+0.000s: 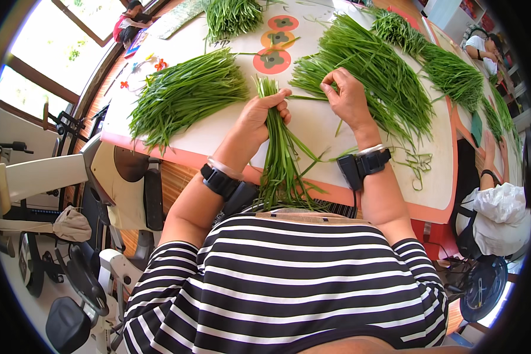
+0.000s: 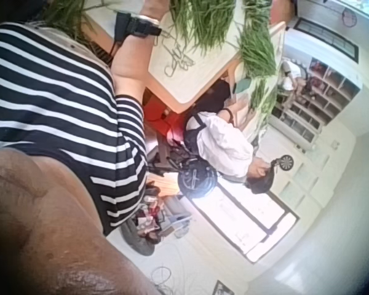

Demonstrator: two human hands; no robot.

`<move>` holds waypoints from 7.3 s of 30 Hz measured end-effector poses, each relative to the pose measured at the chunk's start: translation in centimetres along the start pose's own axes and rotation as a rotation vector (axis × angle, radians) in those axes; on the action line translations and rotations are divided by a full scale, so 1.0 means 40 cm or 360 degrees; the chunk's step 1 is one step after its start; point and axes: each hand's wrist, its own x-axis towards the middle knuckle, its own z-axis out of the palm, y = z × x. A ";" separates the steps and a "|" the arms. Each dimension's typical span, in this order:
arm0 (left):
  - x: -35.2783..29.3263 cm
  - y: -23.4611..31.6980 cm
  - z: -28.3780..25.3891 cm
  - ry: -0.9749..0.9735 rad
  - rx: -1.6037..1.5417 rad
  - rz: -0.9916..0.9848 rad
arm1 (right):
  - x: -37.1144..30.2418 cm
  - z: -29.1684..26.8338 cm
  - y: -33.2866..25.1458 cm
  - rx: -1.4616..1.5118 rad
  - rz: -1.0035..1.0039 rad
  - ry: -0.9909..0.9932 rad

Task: The person repeatedly picks up long green vegetable stalks from a pile on the table, strips off outer layers or unwanted parts by hand, and places the cleaned stalks into a separate pile. The process is continuous and repetitive, with no tools used.

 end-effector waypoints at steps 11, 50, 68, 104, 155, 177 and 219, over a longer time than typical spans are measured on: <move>0.020 -0.005 0.014 -0.0101 0.0045 0.0207 | -0.003 -0.023 -0.041 0.0333 0.0322 -0.0341; 0.031 -0.015 -0.021 -0.0218 -0.0276 0.0051 | -0.014 0.025 0.048 -0.0549 -0.0127 0.0015; 0.036 -0.027 0.009 -0.0024 -0.0035 0.0129 | -0.012 0.023 0.034 -0.0427 -0.0096 -0.0010; 0.064 -0.019 0.043 0.0129 0.0067 0.0185 | -0.004 -0.009 -0.018 0.0263 0.0284 -0.0172; 0.041 0.020 -0.017 -0.0451 -0.0407 0.0040 | -0.014 -0.007 0.006 -0.0298 0.0144 -0.0222; 0.004 -0.031 0.047 -0.0043 -0.0138 0.0138 | -0.017 0.000 0.016 -0.0408 0.0118 -0.0091; 0.032 -0.047 0.013 -0.0108 -0.0046 0.0160 | -0.013 0.018 0.008 -0.0452 0.0029 -0.0087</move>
